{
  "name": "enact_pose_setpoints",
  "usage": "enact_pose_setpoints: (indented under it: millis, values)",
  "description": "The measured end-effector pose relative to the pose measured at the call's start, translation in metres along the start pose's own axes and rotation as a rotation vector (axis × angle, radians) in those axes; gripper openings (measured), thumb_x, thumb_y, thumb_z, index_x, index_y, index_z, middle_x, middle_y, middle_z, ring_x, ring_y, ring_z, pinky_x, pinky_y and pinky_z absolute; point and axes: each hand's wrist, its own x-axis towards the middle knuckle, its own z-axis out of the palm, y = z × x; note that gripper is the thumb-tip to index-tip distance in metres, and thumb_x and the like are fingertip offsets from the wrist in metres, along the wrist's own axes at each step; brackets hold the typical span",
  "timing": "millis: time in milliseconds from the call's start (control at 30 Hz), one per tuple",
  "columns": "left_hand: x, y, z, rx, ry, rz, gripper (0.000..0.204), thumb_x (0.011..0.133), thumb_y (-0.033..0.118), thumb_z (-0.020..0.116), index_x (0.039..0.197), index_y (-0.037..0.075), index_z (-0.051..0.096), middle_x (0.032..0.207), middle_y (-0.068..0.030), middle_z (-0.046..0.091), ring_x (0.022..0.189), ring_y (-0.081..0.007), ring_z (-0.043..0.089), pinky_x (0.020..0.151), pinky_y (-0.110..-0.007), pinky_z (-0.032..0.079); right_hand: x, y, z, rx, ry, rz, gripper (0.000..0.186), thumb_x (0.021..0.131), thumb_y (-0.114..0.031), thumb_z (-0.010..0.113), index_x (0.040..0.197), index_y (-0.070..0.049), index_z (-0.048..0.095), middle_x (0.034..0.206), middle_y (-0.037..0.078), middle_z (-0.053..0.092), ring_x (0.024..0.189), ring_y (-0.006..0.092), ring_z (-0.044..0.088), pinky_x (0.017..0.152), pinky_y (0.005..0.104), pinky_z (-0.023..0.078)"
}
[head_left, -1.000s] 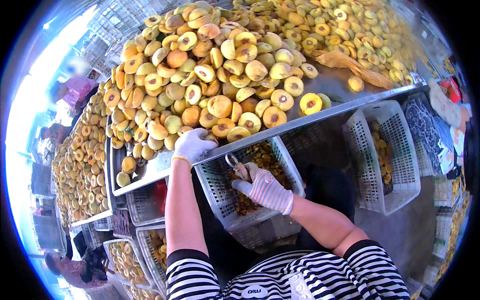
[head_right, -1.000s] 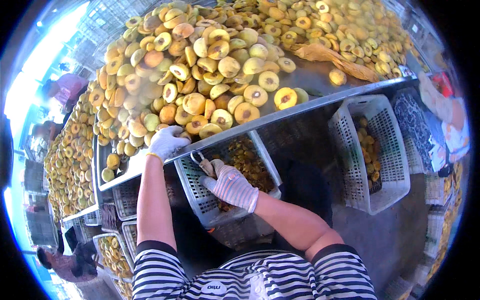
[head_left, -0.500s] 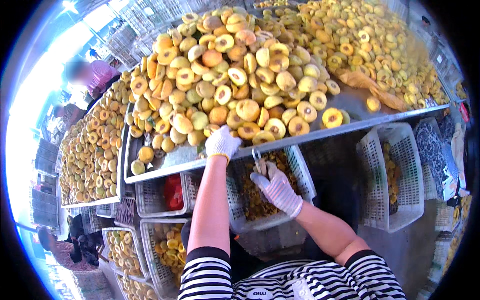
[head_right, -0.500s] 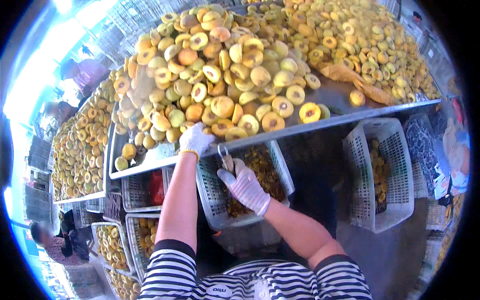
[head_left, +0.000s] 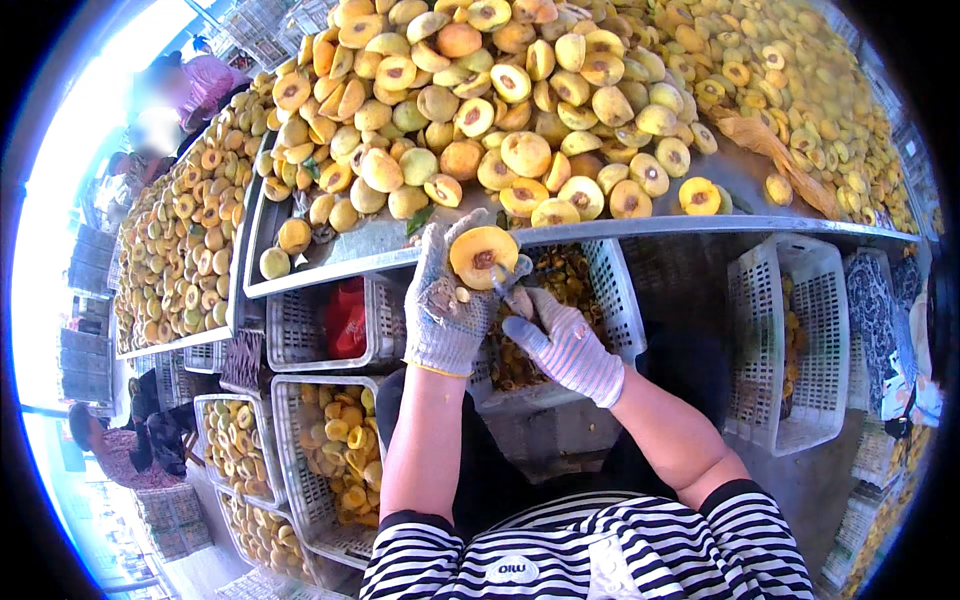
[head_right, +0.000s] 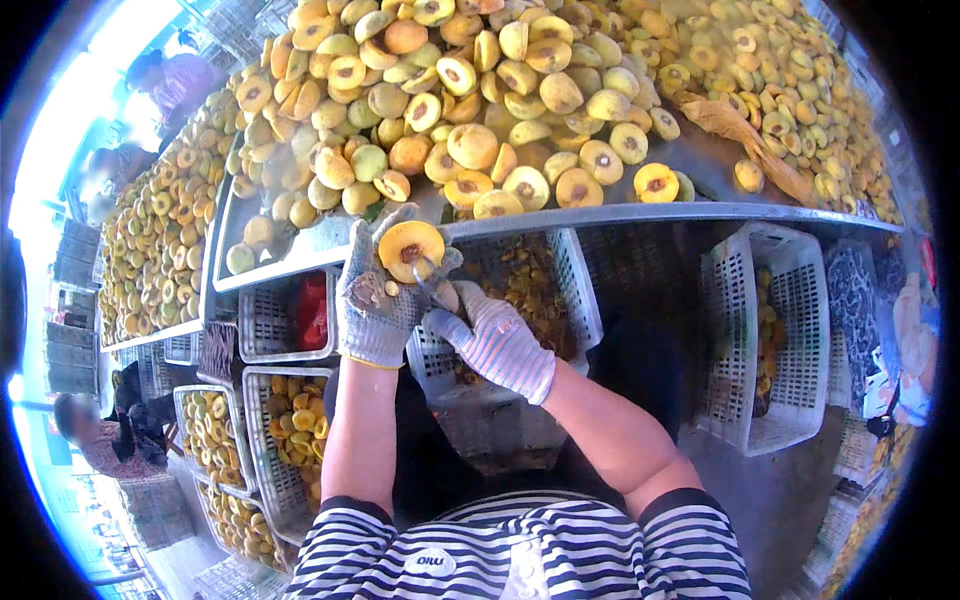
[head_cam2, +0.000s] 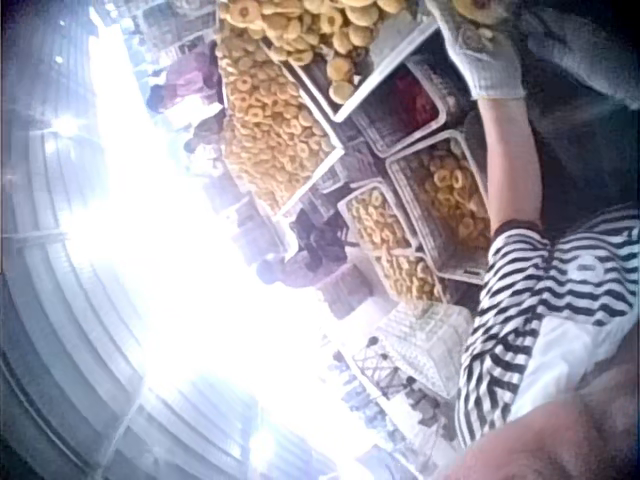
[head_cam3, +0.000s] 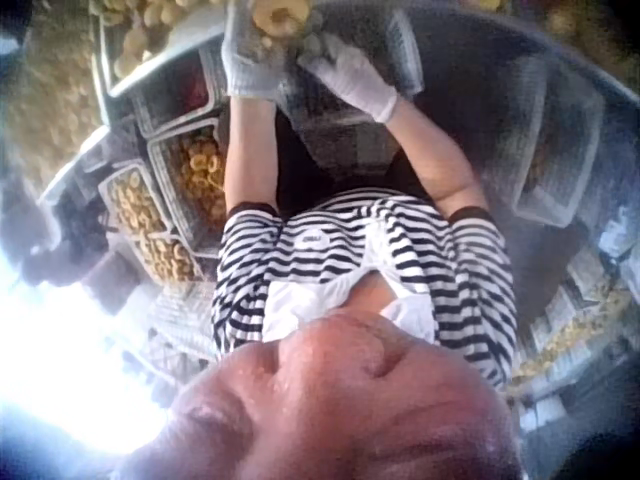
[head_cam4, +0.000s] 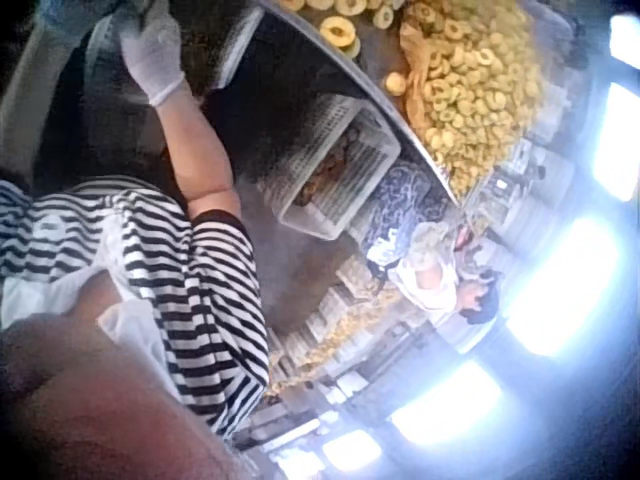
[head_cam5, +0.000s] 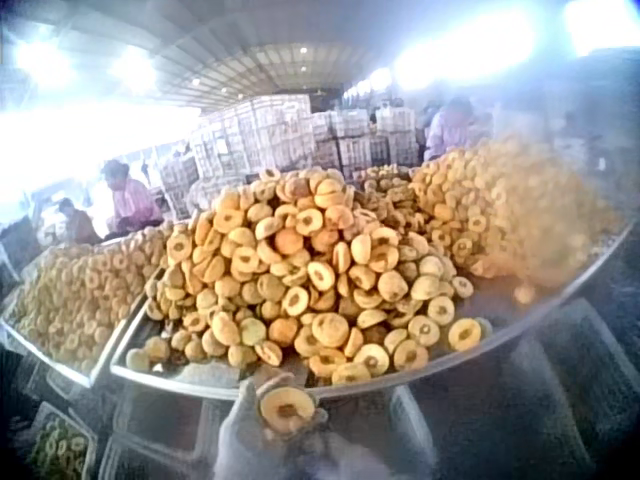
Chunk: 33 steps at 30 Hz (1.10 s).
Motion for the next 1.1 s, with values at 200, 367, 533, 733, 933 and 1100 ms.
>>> enact_pose_setpoints:
  millis: [200, 367, 533, 733, 933, 1100]
  values:
    - [-0.005, -0.006, -0.002, -0.134, 0.022, -0.065, 0.043, 0.101, 0.034, 0.048, 0.123, -0.004, 0.053, 0.111, -0.0171, 0.063, 0.103, -0.0269, 0.063, 0.093, -0.039, 0.050, 0.003, -0.005, -0.004, -0.255, -0.012, -0.048, 0.046, 0.092, -0.032, 0.060, 0.126, -0.002, 0.050, 0.102, 0.025, 0.063, 0.091, 0.0419, 0.063, 0.075, 0.0505, 0.050]
    - [0.000, -0.018, -0.006, 0.032, 0.096, -0.008, 0.035, 0.101, 0.032, 0.050, 0.115, 0.001, 0.055, 0.105, -0.0138, 0.064, 0.095, -0.0234, 0.065, 0.083, -0.035, 0.054, 0.007, 0.007, 0.007, -0.333, -0.039, 0.037, 0.029, 0.093, -0.022, 0.057, 0.116, -0.005, 0.054, 0.093, 0.023, 0.059, 0.082, 0.0419, 0.062, 0.068, 0.0487, 0.050]
    - [-0.002, -0.025, 0.005, 0.473, 0.181, 0.278, 0.035, 0.101, 0.029, 0.051, 0.116, -0.001, 0.057, 0.102, -0.0120, 0.065, 0.089, -0.0204, 0.065, 0.075, -0.033, 0.057, 0.006, 0.012, 0.016, -0.241, -0.116, 0.015, 0.025, 0.093, -0.018, 0.056, 0.113, -0.003, 0.055, 0.090, 0.024, 0.056, 0.084, 0.0413, 0.062, 0.068, 0.0455, 0.049]
    - [-0.012, -0.012, 0.013, 0.664, 0.083, 0.255, 0.028, 0.099, 0.019, 0.054, 0.108, -0.005, 0.065, 0.101, -0.0103, 0.068, 0.089, -0.0148, 0.064, 0.079, -0.026, 0.052, -0.001, 0.016, 0.014, 0.056, -0.113, -0.208, 0.033, 0.093, -0.031, 0.058, 0.104, -0.001, 0.056, 0.074, 0.019, 0.062, 0.071, 0.0381, 0.063, 0.063, 0.0436, 0.049]
    - [-0.017, -0.001, 0.014, 0.692, -0.171, 0.143, 0.025, 0.093, 0.019, 0.059, 0.097, -0.003, 0.070, 0.094, -0.0141, 0.070, 0.081, -0.0182, 0.066, 0.075, -0.030, 0.054, -0.009, -0.010, -0.018, 0.834, -0.575, 0.620, 0.034, 0.086, -0.041, 0.067, 0.090, -0.008, 0.060, 0.057, 0.000, 0.051, 0.042, 0.0102, 0.047, 0.038, 0.0253, 0.035]
    - [-0.006, -0.018, 0.006, 0.133, -0.191, -0.048, 0.050, 0.097, 0.046, 0.049, 0.103, -0.001, 0.065, 0.091, -0.0170, 0.068, 0.069, -0.0273, 0.067, 0.066, -0.038, 0.058, -0.008, -0.005, -0.024, 0.769, -0.569, 0.535, 0.037, 0.086, -0.042, 0.068, 0.089, -0.006, 0.061, 0.059, 0.000, 0.052, 0.042, 0.0099, 0.046, 0.039, 0.0248, 0.036]
